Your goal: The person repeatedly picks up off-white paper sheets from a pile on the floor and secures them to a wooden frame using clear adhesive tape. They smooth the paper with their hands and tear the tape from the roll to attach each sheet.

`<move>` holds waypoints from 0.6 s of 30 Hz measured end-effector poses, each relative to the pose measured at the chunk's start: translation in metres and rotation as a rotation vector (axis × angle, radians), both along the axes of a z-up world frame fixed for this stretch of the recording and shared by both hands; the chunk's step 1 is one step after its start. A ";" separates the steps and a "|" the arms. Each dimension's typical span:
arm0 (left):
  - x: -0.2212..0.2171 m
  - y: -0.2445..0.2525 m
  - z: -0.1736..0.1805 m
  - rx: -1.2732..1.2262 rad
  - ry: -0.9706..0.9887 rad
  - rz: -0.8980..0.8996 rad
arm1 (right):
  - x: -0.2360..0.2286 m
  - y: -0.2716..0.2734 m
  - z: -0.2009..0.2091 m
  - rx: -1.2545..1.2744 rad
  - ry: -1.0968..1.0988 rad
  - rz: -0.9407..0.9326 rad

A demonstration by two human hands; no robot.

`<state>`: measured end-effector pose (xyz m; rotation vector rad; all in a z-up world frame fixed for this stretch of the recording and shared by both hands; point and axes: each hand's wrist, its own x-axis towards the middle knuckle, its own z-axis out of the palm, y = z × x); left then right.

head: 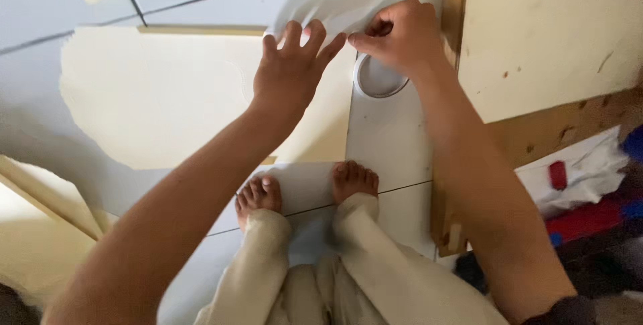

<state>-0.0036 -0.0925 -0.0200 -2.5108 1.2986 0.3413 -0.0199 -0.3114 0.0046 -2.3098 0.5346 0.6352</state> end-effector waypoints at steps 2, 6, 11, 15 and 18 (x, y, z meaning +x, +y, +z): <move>-0.002 -0.008 0.005 0.027 0.025 -0.007 | -0.005 -0.011 -0.002 0.024 -0.117 0.041; -0.001 -0.017 0.015 0.180 0.125 0.011 | -0.006 -0.022 0.020 0.137 -0.076 0.038; -0.002 -0.016 0.016 0.156 0.107 0.027 | -0.008 -0.019 0.018 0.151 -0.066 0.013; -0.003 -0.015 0.013 0.073 0.080 0.054 | -0.018 -0.023 -0.004 0.154 -0.191 0.035; 0.002 -0.021 0.019 0.182 0.152 0.046 | -0.014 -0.019 0.008 0.170 -0.158 0.011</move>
